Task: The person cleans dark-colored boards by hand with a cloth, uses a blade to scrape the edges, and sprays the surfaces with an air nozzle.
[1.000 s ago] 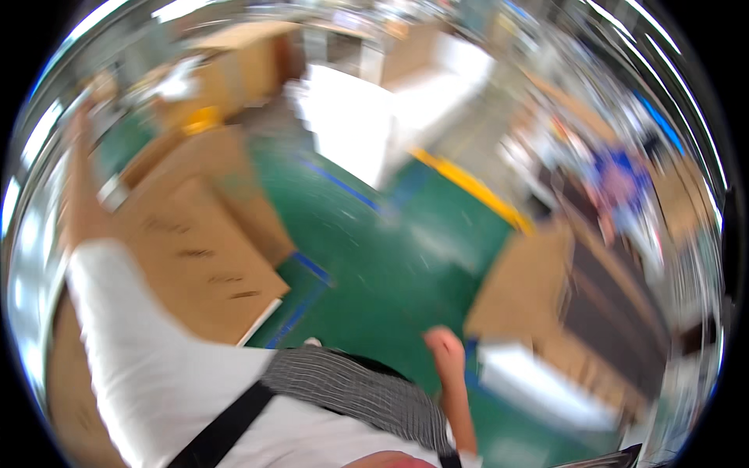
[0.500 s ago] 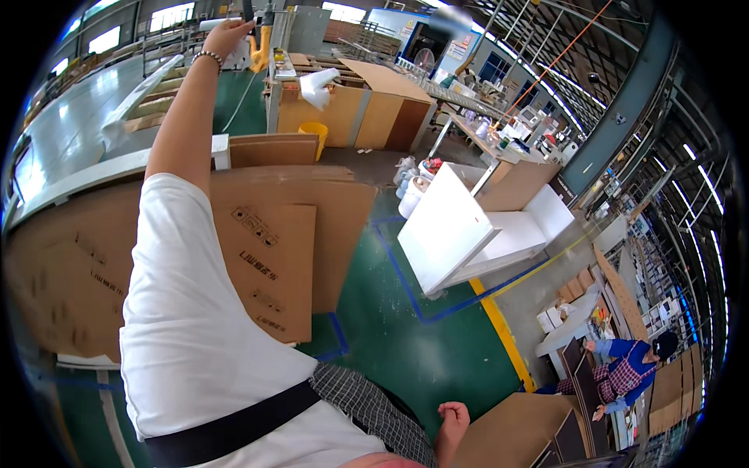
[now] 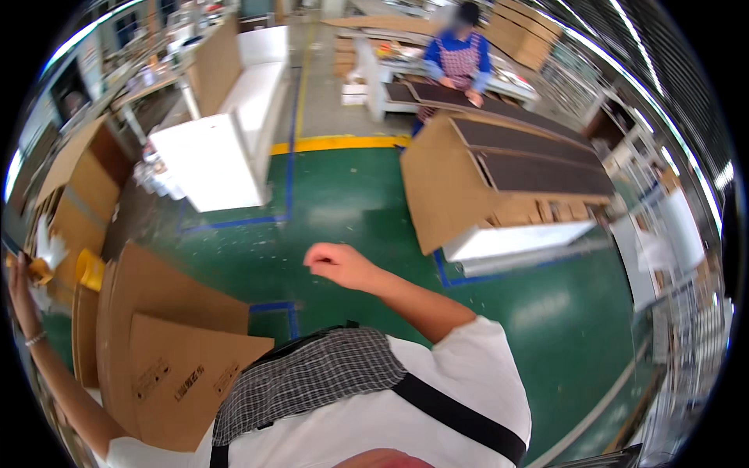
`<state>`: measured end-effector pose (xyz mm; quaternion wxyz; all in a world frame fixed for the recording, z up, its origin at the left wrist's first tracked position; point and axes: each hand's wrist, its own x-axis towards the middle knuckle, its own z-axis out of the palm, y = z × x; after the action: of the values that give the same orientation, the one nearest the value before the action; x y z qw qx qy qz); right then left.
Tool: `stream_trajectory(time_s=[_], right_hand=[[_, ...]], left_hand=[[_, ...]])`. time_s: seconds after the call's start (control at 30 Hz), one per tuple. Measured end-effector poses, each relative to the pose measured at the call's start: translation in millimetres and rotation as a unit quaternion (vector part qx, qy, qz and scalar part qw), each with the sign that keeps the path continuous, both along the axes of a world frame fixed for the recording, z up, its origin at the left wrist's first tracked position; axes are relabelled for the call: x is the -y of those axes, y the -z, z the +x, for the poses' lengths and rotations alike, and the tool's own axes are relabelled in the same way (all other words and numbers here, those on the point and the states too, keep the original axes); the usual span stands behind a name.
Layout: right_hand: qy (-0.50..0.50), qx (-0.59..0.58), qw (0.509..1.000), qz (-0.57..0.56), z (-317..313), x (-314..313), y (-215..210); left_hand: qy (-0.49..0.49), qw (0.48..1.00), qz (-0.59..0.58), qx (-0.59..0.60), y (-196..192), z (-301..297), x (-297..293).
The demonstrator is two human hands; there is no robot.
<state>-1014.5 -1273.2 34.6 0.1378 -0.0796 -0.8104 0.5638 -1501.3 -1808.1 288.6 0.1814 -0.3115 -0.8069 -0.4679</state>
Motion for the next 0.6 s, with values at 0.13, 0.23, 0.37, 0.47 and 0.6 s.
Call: stream_trajectory(time_s=[0.13,0.23,0.37,0.47,0.6], right_hand=[[-0.073,0.002,0.994,-0.082,4.3,7.0,-1.3],[-0.14,-0.033,0.971,-0.192,21.1,6.4,6.2],[-0.144,-0.18,0.927,-0.297,75.5,-11.4,-3.4],[-0.103,-0.269,0.883,-0.371,122.7,-38.5,-22.8],[-0.112,-0.385,0.808,-0.431,203.7,-86.4,-49.4]], left_hand=[[0.342,0.939,0.022,0.022,70.3,139.8,-244.1],[0.594,0.8,-0.019,0.083,92.9,265.7,-383.7],[0.761,0.633,0.067,0.127,104.4,374.3,-487.7],[0.818,0.536,0.106,0.18,109.9,440.4,-528.0],[0.851,0.483,0.081,0.189,107.5,535.8,-582.6]])
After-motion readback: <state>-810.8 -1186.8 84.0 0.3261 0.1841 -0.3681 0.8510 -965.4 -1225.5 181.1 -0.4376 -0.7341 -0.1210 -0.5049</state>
